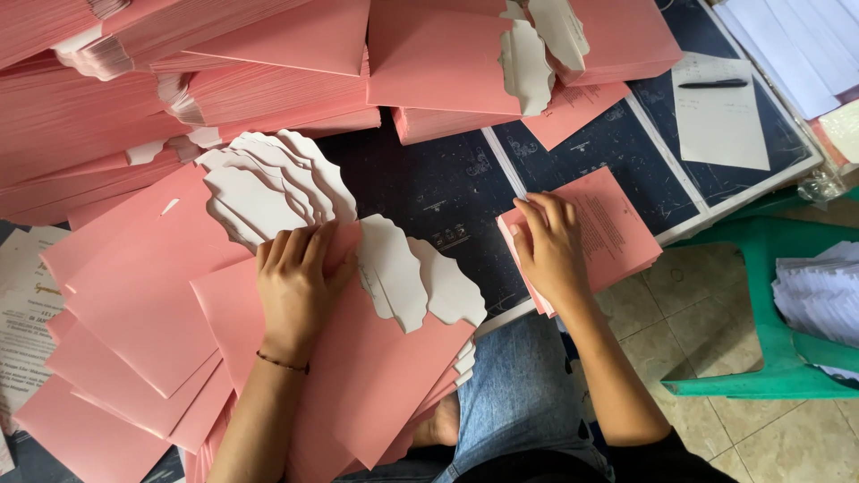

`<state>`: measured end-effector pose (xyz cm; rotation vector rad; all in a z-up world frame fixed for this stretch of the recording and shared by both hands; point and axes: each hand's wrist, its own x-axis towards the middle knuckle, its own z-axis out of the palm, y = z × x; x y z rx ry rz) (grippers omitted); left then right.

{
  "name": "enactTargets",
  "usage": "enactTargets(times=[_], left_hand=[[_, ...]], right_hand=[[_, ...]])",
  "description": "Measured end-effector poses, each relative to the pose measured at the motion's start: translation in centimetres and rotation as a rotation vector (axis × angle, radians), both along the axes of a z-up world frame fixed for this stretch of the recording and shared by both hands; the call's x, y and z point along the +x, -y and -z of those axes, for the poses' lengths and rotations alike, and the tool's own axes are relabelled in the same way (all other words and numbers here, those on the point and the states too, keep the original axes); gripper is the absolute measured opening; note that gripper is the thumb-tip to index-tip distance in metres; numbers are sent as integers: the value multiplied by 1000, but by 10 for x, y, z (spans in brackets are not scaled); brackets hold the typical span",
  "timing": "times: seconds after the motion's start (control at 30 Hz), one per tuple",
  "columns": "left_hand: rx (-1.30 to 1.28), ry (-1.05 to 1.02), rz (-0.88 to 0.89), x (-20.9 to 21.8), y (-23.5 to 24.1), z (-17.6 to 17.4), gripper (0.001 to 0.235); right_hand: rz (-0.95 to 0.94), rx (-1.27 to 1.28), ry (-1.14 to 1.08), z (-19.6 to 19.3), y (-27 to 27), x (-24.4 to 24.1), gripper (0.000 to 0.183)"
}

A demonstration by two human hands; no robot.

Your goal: Inserting printed invitation cards into pink envelopes at a print shop.

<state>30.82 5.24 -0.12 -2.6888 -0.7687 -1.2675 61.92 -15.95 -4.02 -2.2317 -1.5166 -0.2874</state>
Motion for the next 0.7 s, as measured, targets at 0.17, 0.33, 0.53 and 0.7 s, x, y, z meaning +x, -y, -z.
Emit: enactTargets(times=[0.17, 0.33, 0.53, 0.7], left_hand=[[-25, -19, -8, 0, -1, 2, 34], [-40, -15, 0, -1, 1, -2, 36], [-53, 4, -10, -1, 0, 1, 36], [-72, 18, 1, -2, 1, 3, 36]], right_hand=[[-5, 12, 46, 4, -1, 1, 39], [3, 11, 57, 6, -1, 2, 38], [9, -15, 94, 0, -3, -3, 38], [30, -34, 96, -3, -2, -5, 38]])
